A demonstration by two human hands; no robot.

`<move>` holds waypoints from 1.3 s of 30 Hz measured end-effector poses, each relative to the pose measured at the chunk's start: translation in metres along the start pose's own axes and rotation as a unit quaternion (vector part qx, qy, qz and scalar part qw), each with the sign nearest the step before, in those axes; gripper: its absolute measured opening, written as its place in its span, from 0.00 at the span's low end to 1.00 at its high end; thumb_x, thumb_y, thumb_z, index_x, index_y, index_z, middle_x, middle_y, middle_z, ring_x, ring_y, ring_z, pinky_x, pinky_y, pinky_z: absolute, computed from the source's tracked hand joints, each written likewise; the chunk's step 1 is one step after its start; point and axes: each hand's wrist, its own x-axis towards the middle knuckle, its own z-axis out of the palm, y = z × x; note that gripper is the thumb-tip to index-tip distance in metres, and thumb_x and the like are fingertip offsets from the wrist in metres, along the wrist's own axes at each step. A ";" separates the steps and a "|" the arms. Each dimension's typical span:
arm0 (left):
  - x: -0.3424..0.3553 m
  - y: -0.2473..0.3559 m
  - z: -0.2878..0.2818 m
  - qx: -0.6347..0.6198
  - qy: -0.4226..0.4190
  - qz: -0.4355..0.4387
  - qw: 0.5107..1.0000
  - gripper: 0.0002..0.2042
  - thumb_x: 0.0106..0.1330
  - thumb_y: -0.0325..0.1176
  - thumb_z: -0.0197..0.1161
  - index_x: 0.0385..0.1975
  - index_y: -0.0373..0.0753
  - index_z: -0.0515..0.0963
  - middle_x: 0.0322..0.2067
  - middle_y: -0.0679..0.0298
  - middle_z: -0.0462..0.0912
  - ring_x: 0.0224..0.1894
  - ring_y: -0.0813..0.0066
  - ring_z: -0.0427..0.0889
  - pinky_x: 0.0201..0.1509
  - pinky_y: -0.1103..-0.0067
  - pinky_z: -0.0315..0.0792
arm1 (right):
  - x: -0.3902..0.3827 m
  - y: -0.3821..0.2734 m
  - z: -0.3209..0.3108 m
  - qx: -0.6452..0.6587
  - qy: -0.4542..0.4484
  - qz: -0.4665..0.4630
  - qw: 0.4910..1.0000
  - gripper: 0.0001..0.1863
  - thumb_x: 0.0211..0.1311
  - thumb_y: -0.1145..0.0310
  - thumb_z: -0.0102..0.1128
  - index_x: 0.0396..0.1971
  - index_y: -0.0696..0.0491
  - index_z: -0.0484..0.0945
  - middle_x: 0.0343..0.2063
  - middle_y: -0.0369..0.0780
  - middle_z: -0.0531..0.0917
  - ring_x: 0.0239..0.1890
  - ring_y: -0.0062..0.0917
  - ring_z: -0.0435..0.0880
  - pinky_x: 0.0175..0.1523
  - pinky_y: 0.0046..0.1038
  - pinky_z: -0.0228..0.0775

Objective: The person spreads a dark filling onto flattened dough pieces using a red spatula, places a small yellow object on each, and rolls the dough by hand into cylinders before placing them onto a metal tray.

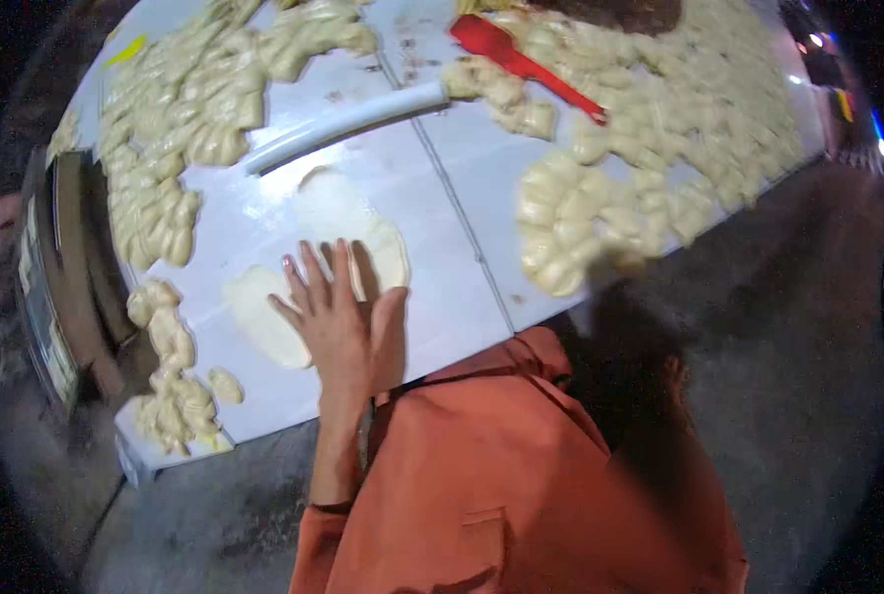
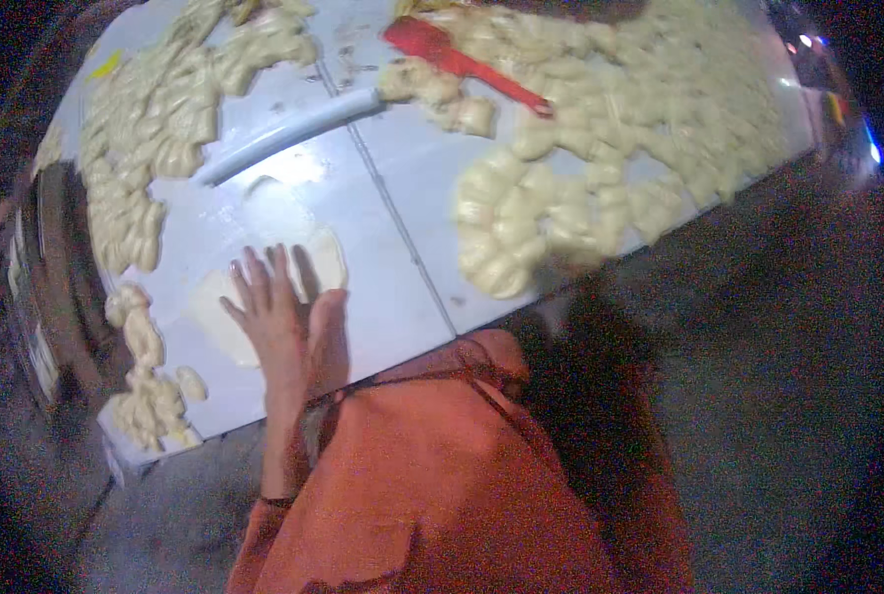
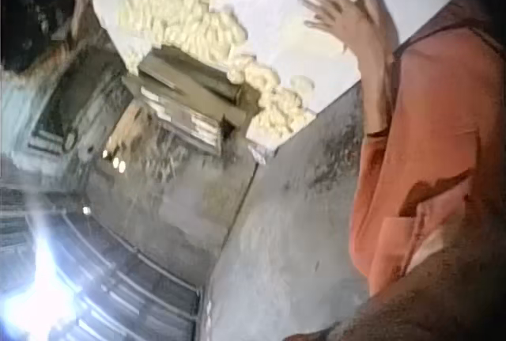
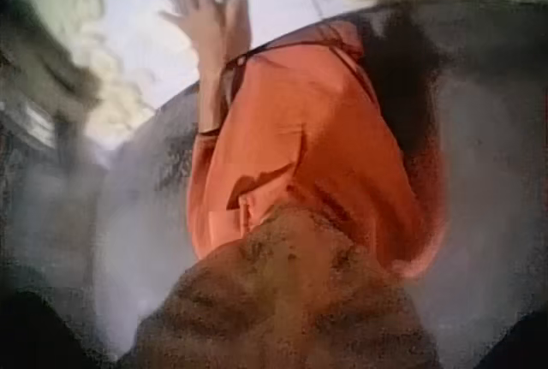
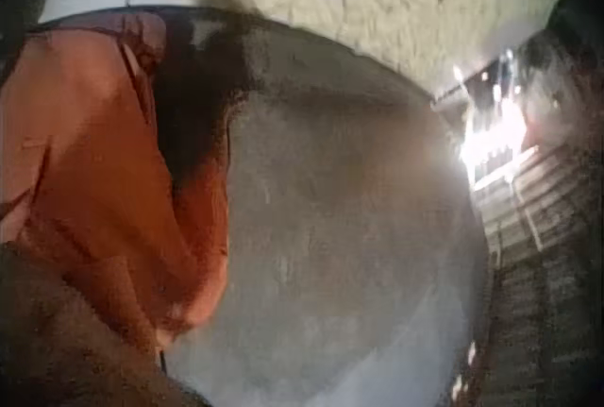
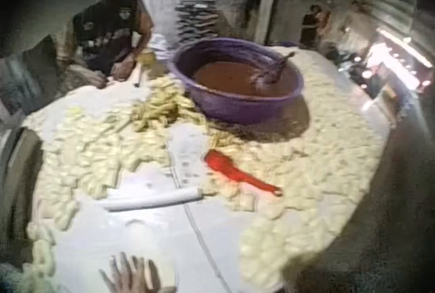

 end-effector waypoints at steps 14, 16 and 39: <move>0.003 0.027 -0.005 -0.070 -0.033 -0.011 0.997 0.39 0.70 0.57 0.60 0.75 0.42 0.60 0.76 0.41 0.49 0.79 0.35 0.42 0.74 0.34 0.35 | -0.126 -0.214 -0.057 -0.130 -0.031 -0.343 0.930 0.24 0.59 0.65 0.69 0.55 0.55 0.77 0.51 0.47 0.83 0.53 0.39 0.82 0.55 0.43 0.77; -0.006 0.017 -0.003 -0.091 -0.025 -0.041 0.995 0.40 0.70 0.58 0.60 0.75 0.41 0.59 0.77 0.41 0.49 0.79 0.36 0.41 0.74 0.34 0.35 | -0.153 -0.242 -0.072 -0.164 -0.032 -0.398 0.902 0.24 0.59 0.65 0.70 0.55 0.55 0.77 0.51 0.47 0.82 0.54 0.40 0.82 0.55 0.44 0.77; -0.032 0.017 -0.002 -0.085 -0.037 -0.008 0.996 0.42 0.68 0.59 0.60 0.76 0.38 0.58 0.77 0.50 0.54 0.79 0.50 0.53 0.71 0.30 0.36 | -0.251 -0.460 -0.059 -0.147 0.079 -0.727 0.666 0.44 0.64 0.45 0.63 0.73 0.54 0.63 0.72 0.46 0.68 0.75 0.39 0.63 0.78 0.60 0.41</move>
